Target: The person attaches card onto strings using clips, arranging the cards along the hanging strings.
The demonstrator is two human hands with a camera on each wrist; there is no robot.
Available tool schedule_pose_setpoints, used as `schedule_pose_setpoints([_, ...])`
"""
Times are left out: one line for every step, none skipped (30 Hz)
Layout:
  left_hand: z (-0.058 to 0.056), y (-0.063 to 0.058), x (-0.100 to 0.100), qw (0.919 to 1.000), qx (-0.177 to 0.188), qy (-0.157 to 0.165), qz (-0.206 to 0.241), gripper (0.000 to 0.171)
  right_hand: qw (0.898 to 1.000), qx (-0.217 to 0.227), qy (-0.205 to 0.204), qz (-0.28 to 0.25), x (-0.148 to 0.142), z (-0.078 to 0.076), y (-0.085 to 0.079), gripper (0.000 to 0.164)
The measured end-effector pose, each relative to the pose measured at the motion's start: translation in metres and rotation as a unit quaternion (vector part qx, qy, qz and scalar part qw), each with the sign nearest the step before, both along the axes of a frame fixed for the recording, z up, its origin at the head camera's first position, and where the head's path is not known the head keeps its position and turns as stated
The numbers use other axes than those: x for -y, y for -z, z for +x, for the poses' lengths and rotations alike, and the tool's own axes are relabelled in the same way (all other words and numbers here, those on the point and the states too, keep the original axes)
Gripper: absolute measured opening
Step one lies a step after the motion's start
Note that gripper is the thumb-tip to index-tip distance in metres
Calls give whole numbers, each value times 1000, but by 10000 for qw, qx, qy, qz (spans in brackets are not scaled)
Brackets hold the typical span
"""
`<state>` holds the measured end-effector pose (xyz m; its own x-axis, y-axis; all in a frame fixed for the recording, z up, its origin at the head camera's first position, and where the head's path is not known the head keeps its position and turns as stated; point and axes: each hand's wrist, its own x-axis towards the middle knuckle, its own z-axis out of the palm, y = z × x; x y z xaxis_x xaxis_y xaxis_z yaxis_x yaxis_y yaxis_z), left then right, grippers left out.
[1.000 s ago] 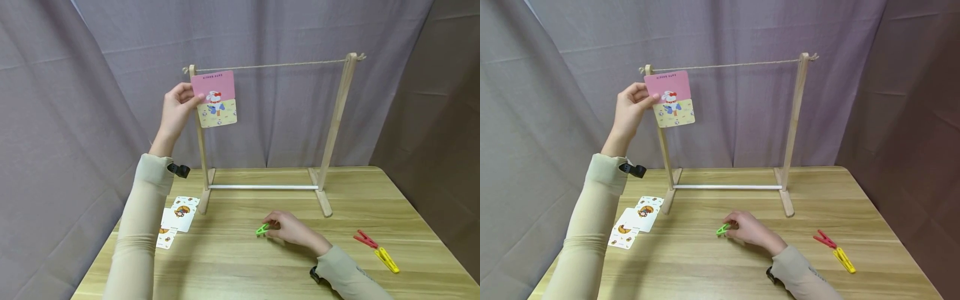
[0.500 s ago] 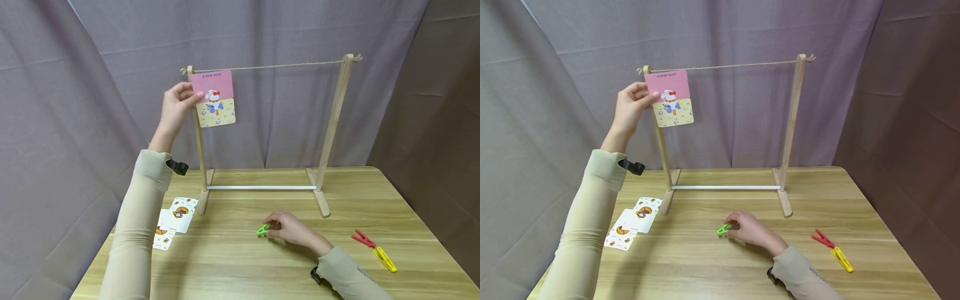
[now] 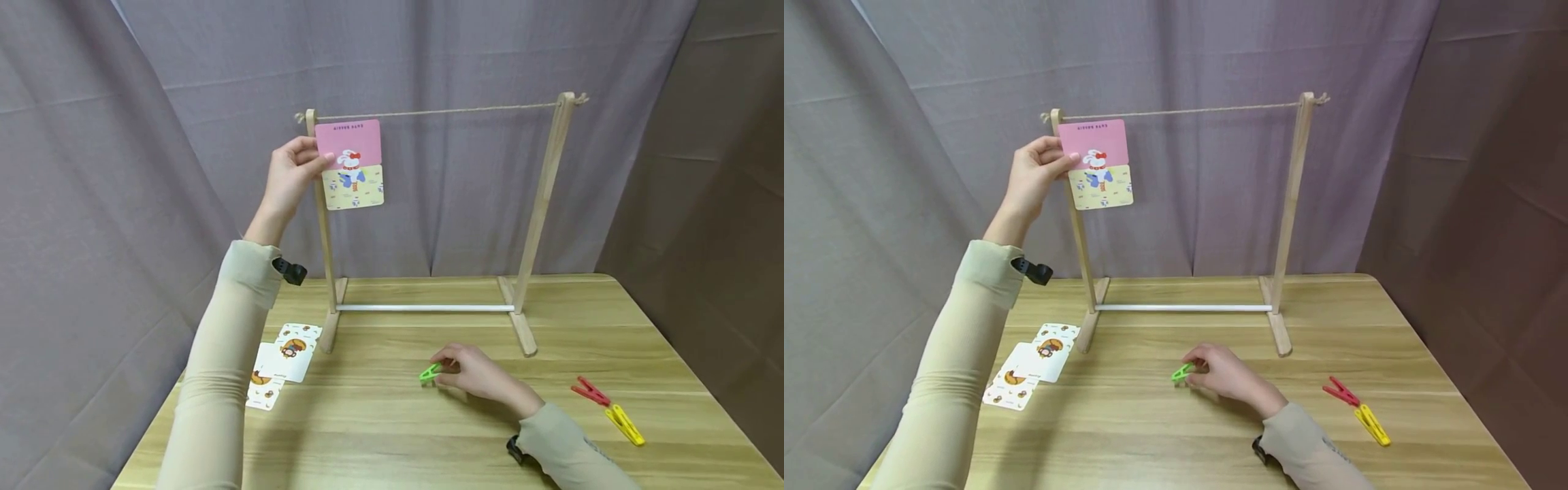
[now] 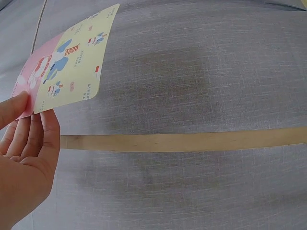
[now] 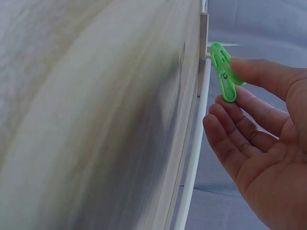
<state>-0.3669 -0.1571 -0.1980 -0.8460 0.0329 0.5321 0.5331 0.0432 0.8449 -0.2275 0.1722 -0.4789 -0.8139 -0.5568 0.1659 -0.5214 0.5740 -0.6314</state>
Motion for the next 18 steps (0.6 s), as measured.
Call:
schedule_pose_setpoints([-1, 0, 0, 10000, -6, -3, -17, 22, 10000, -18, -4, 2, -1, 0, 0, 29])
schedule_pose_setpoints([-1, 0, 0, 10000, -13, -6, -31, 22, 10000, -31, -9, -6, -1, 0, -1, 29])
schedule_pose_setpoints([-1, 0, 0, 10000, -17, -11, -42, 23, 10000, -34, -8, -21, -1, 0, -1, 29])
schedule_pose_setpoints([-2, 0, 1, 10000, -25, -21, -58, 23, 10000, -19, -14, -51, -2, 1, -1, 29])
schedule_pose_setpoints([-2, -1, 1, 10000, -41, -36, -80, 23, 10000, 3, -27, -80, -3, 0, -1, 29])
schedule_pose_setpoints([-2, -1, 1, 9999, -58, -50, -97, 23, 9999, 45, -52, -130, -3, 0, -1, 30])
schedule_pose_setpoints([-3, -1, 1, 9999, -69, -58, -102, 23, 9997, 117, -77, -196, -4, 0, -2, 31])
schedule_pose_setpoints([-3, -1, 1, 9999, -77, -68, -93, 23, 9995, 184, -96, -251, -5, 0, -2, 31])
schedule_pose_setpoints([-4, -1, 2, 9999, -73, -64, -70, 23, 9991, 252, -115, -305, -6, -1, -2, 32])
schedule_pose_setpoints([-5, -1, 2, 9999, -85, -66, -72, 23, 9987, 317, -144, -370, -7, -1, -2, 32])
schedule_pose_setpoints([-5, 0, 2, 9999, -95, -58, -75, 23, 9982, 364, -180, -443, -8, -2, -1, 33])
schedule_pose_setpoints([-6, 0, 2, 9999, -89, -45, -63, 23, 9977, 408, -199, -512, -9, -2, -1, 33])
schedule_pose_setpoints([-6, 0, 2, 9999, -83, -32, -59, 23, 9970, 465, -203, -577, -10, -3, -1, 34])
schedule_pose_setpoints([-6, 0, 2, 10000, -79, -24, -53, 23, 9966, 496, -194, -624, -10, -3, -1, 34])
schedule_pose_setpoints([-6, 0, 2, 9999, -82, -21, -72, 23, 9960, 533, -192, -684, -11, -4, -1, 34])
schedule_pose_setpoints([-6, 1, 2, 9999, -86, -26, -103, 23, 9954, 577, -190, -747, -12, -4, -1, 35])
schedule_pose_setpoints([-6, 1, 2, 9999, -71, -23, -112, 23, 9947, 617, -179, -800, -13, -4, -2, 35])
schedule_pose_setpoints([-6, 1, 2, 9999, -62, -28, -119, 24, 9942, 656, -153, -839, -13, -4, -2, 36])
